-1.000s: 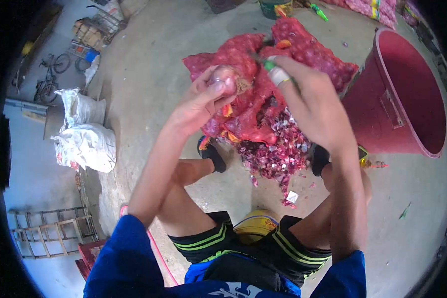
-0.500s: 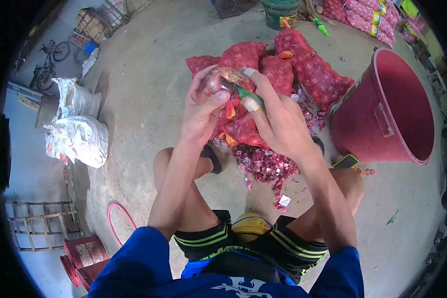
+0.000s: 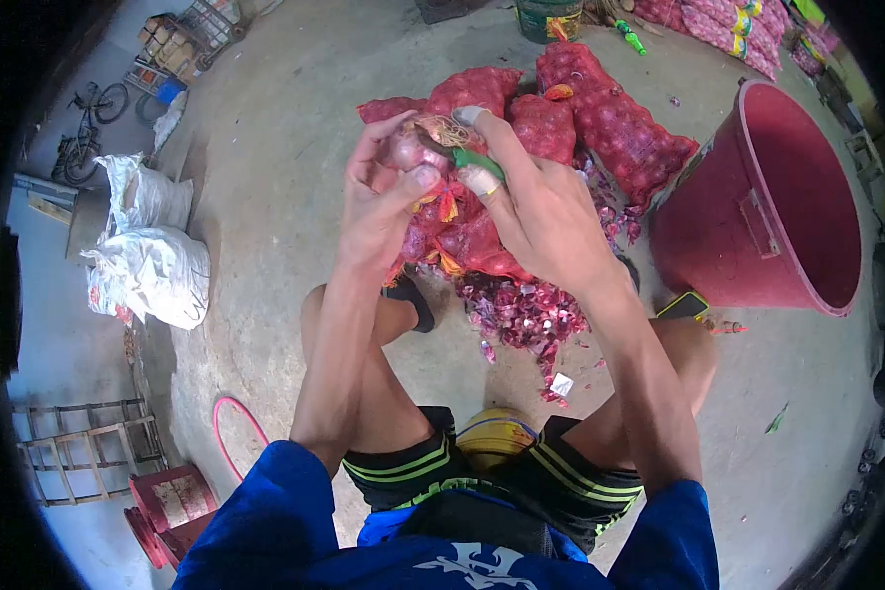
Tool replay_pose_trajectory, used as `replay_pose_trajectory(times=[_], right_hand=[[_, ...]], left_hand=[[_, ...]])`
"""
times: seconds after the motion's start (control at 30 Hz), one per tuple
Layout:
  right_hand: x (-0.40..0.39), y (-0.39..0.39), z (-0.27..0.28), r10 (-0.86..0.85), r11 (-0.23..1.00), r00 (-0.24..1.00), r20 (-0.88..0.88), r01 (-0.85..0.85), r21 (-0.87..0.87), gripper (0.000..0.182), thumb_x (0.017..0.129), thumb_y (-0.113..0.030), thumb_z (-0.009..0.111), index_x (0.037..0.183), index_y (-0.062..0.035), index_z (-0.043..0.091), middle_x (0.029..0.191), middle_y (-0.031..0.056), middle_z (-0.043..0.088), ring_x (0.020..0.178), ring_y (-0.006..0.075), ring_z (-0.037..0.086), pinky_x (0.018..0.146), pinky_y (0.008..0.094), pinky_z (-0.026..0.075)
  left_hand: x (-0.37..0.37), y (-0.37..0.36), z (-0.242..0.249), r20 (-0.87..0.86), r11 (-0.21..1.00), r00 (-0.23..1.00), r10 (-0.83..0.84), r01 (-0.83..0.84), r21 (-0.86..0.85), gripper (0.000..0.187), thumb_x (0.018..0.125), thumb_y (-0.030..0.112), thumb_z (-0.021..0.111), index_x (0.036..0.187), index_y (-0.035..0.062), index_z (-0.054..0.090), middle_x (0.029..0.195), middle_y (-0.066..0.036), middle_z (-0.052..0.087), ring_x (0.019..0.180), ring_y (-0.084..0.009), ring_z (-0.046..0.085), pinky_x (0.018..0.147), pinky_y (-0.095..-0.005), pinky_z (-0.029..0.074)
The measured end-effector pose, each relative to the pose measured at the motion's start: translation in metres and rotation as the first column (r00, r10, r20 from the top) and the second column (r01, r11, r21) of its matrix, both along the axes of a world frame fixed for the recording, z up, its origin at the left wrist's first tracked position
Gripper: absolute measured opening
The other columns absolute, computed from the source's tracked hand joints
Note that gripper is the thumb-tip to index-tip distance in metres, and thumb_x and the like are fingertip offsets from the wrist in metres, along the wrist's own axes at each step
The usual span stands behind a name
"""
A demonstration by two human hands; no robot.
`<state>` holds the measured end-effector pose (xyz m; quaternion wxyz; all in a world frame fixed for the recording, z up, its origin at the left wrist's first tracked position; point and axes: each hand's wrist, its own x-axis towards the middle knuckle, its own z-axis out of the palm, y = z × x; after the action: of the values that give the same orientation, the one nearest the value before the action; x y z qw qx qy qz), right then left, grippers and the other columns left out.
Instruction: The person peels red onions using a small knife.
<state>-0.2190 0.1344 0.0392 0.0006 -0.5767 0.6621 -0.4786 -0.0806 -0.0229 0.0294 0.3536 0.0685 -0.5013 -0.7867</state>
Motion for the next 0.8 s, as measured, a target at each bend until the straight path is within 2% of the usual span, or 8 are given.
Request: replay_pose_trajectory(times=[0.13,0.23,0.33,0.43,0.53,0.6,0.7,0.8], right_hand=[[-0.002,0.005,0.002,-0.042,0.996,0.998,-0.043,0.045,0.083,0.057,0.109,-0.022,0.064,0.162,-0.0142,0.046,0.094,0.0266,0.075,0.087,0.05,0.072,0.073,0.0585,0.056],[-0.001,0.006,0.002,-0.062,0.994,0.993,-0.095,0.071,0.088,0.057,0.109,-0.022,0.064,0.164,-0.0209,0.048,0.098,0.026,0.076,0.088,0.0493,0.072,0.074,0.0578,0.057],[-0.002,0.005,0.004,-0.062,0.996,0.992,-0.108,0.068,0.056,0.055,0.109,-0.02,0.064,0.163,-0.0237,0.052,0.102,0.0255,0.076,0.089,0.0482,0.072,0.074,0.0569,0.058],[-0.004,0.005,-0.006,-0.037,0.996,0.998,-0.051,0.04,0.079,0.055,0.108,-0.019,0.064,0.162,-0.024,0.055,0.106,0.0253,0.075,0.091,0.0484,0.071,0.075,0.0558,0.058],[-0.01,0.001,-0.017,-0.016,0.998,0.991,-0.133,0.008,-0.062,0.052,0.111,-0.021,0.062,0.163,-0.0203,0.055,0.097,0.0165,0.075,0.076,0.0359,0.072,0.066,0.0463,0.057],[-0.006,0.002,-0.014,0.198,0.98,0.861,0.468,-0.189,-0.067,0.047,0.116,-0.026,0.057,0.162,-0.0137,0.056,0.085,0.004,0.066,0.063,0.0148,0.058,0.055,0.0322,0.046],[-0.006,0.012,0.003,0.24,0.96,0.568,0.787,-0.261,-0.105,0.048,0.12,-0.031,0.051,0.163,-0.0091,0.053,0.081,-0.0021,0.055,0.063,0.0035,0.041,0.053,0.023,0.035],[-0.002,0.013,0.009,0.275,0.953,0.334,0.902,-0.22,-0.209,0.05,0.12,-0.033,0.049,0.164,-0.01,0.049,0.081,0.0007,0.054,0.06,0.0042,0.039,0.052,0.022,0.034]], left_hand=[[0.003,0.0,0.001,0.095,0.994,0.994,-0.058,0.048,0.098,0.065,0.08,-0.015,0.089,0.138,-0.0013,0.062,0.13,-0.011,0.072,0.114,-0.0206,0.074,0.103,-0.0373,0.064],[0.002,0.013,0.009,0.007,0.947,0.988,0.154,-0.145,-0.288,0.053,0.086,-0.004,0.089,0.133,-0.0011,0.064,0.126,-0.012,0.073,0.113,-0.0202,0.074,0.1,-0.0366,0.064],[0.006,0.004,0.006,0.12,0.999,0.992,-0.03,0.027,0.022,0.049,0.089,-0.003,0.088,0.132,-0.0013,0.065,0.126,-0.012,0.073,0.115,-0.0207,0.074,0.102,-0.0368,0.063],[0.006,0.008,0.001,0.202,0.99,0.973,0.112,-0.091,-0.11,0.049,0.089,-0.003,0.087,0.132,-0.0023,0.065,0.128,-0.012,0.072,0.118,-0.0207,0.072,0.106,-0.0366,0.061],[0.002,0.004,-0.002,0.041,0.978,0.996,0.08,-0.07,-0.197,0.05,0.09,0.0,0.087,0.134,-0.0024,0.065,0.129,-0.013,0.072,0.121,-0.0191,0.071,0.107,-0.0358,0.06],[0.004,0.0,-0.001,0.05,0.983,0.997,0.052,-0.042,-0.176,0.054,0.09,0.001,0.087,0.139,-0.0033,0.063,0.13,-0.014,0.072,0.122,-0.019,0.071,0.107,-0.0358,0.06],[0.007,-0.007,0.001,0.03,0.988,0.996,-0.079,0.082,-0.128,0.06,0.091,-0.001,0.085,0.146,-0.0015,0.061,0.132,-0.012,0.071,0.123,-0.0198,0.071,0.108,-0.0362,0.06],[0.006,-0.002,0.007,0.007,0.969,0.976,-0.219,0.217,0.114,0.069,0.09,0.0,0.086,0.153,0.0024,0.056,0.137,-0.01,0.069,0.123,-0.0194,0.07,0.108,-0.0366,0.061]])
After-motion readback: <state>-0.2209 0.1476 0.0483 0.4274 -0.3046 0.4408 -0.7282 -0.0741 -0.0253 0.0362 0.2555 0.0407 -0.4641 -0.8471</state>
